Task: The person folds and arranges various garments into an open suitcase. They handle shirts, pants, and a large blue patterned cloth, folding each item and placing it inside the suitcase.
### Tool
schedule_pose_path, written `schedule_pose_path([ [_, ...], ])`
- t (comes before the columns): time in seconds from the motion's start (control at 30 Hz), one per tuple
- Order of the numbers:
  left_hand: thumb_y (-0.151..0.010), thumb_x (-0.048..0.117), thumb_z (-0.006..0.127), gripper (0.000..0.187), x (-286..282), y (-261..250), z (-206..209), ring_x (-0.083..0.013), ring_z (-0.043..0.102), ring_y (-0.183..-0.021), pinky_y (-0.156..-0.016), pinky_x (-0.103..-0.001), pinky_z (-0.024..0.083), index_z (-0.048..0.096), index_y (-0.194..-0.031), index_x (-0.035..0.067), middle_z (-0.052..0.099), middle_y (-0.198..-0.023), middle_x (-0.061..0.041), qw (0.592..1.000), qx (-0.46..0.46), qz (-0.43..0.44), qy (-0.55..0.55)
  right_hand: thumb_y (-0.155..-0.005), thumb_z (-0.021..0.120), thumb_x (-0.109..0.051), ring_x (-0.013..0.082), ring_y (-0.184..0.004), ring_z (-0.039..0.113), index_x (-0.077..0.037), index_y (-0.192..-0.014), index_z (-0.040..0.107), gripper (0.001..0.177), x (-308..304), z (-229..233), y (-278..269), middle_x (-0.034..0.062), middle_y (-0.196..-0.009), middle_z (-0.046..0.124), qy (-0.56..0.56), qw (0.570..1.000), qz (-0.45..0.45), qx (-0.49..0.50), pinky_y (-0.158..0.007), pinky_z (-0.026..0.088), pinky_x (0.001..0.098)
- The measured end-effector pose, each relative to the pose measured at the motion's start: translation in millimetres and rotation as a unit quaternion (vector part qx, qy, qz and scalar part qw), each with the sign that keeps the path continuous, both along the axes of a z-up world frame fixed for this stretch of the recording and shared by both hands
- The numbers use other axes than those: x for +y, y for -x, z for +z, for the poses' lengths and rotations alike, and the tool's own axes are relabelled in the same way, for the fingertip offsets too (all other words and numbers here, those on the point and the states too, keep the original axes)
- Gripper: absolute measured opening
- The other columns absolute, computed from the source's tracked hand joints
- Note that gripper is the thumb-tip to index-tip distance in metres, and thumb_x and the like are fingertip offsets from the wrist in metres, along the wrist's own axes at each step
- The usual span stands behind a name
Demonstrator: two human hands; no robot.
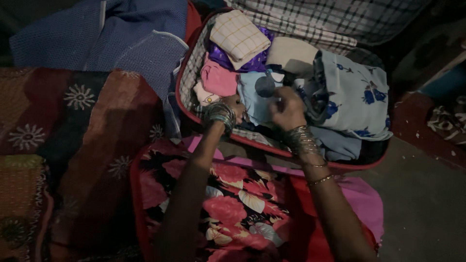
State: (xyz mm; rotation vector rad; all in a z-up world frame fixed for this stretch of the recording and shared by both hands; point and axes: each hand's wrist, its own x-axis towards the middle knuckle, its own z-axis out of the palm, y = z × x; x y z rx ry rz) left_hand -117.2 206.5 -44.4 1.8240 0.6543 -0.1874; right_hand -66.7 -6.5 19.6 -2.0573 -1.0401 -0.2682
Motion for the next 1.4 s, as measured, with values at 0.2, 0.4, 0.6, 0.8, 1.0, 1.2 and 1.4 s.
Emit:
schedule_pose_path([
  [0.2, -0.087, 0.01, 0.054, 0.053, 3.8, -21.1, -24.9, -0.0217, 0.071, -0.068, -0.061, -0.036, 0.061, 0.059, -0.14, 0.011, 0.072, -0.097, -0.015, 0.995, -0.06, 0.009, 0.077, -0.071, 0.09, -0.045, 0.0466, -0.125, 0.055, -0.004, -0.144, 0.047, 0.094, 9.2, -9.6, -0.5, 0.0286, -0.135, 0.055, 0.215, 0.974, 0.071, 0.003, -0.101, 0.048, 0.0513],
  [0.4, -0.088, 0.001, 0.045, 0.062, 9.2, -35.0, -39.0, -0.0263, 0.074, -0.098, -0.087, -0.039, 0.064, 0.046, -0.149, 0.014, 0.065, -0.127, -0.014, 0.953, -0.109, 0.009, 0.281, -0.064, 0.092, -0.038, 0.0459, -0.124, 0.055, -0.005, -0.153, 0.033, 0.111, 13.2, -21.2, -11.6, 0.0303, -0.136, 0.054, 0.166, 0.983, 0.067, 0.029, -0.101, 0.048, 0.0493],
  [0.6, -0.087, -0.002, 0.042, 0.061, 19.1, -45.5, -69.7, -0.0296, 0.075, -0.104, -0.089, -0.04, 0.063, 0.044, -0.147, 0.012, 0.068, -0.127, -0.013, 0.929, -0.169, -0.039, 0.326, -0.074, 0.081, -0.015, 0.0442, -0.102, 0.069, -0.011, -0.144, 0.05, 0.076, 14.0, -21.9, -13.4, 0.0283, -0.109, 0.07, 0.095, 0.995, -0.015, 0.009, -0.086, 0.056, 0.0479],
  [0.8, -0.103, 0.038, 0.058, 0.049, 30.4, -58.9, -86.0, -0.0296, 0.071, -0.084, -0.072, -0.042, 0.058, 0.049, -0.135, 0.002, 0.072, -0.112, -0.023, 0.947, -0.195, 0.018, 0.256, -0.078, 0.069, -0.008, 0.0402, -0.082, 0.073, -0.018, -0.146, 0.054, 0.07, 5.3, 17.5, -2.8, 0.0247, -0.088, 0.071, 0.07, 0.988, -0.088, 0.106, -0.078, 0.057, 0.0469],
  [1.0, -0.084, 0.077, 0.055, 0.096, 16.3, -34.7, -40.9, -0.0367, 0.072, -0.102, -0.09, -0.046, 0.061, 0.042, -0.146, 0.004, 0.066, -0.125, -0.026, 0.944, -0.098, 0.05, 0.312, -0.086, 0.069, -0.004, 0.0285, -0.12, 0.069, -0.006, -0.145, 0.054, 0.061, -4.6, 59.9, -4.5, 0.0194, -0.125, 0.071, -0.116, 0.992, 0.018, 0.051, -0.103, 0.052, 0.0391],
  [1.2, -0.081, 0.082, 0.049, 0.11, 8.1, -11.3, 7.9, -0.0384, 0.064, -0.126, -0.103, -0.047, 0.053, 0.031, -0.157, 0.004, 0.055, -0.147, -0.031, 0.941, -0.136, 0.011, 0.31, -0.084, 0.071, -0.006, 0.0263, -0.122, 0.065, -0.005, -0.141, 0.057, 0.058, -16.7, 104.6, -5.9, 0.0177, -0.131, 0.067, -0.099, 0.983, 0.049, 0.149, -0.102, 0.052, 0.0363],
  [1.4, -0.074, 0.08, 0.054, 0.111, -10.3, -3.5, 66.0, -0.0362, 0.056, -0.133, -0.105, -0.052, 0.052, 0.016, -0.159, 0.019, 0.04, -0.154, -0.025, 0.91, -0.153, -0.05, 0.383, -0.082, 0.074, -0.005, 0.0282, -0.119, 0.066, -0.005, -0.141, 0.057, 0.062, -32.9, 136.2, 15.3, 0.0172, -0.13, 0.069, -0.03, 0.995, 0.009, 0.098, -0.099, 0.053, 0.0384],
])
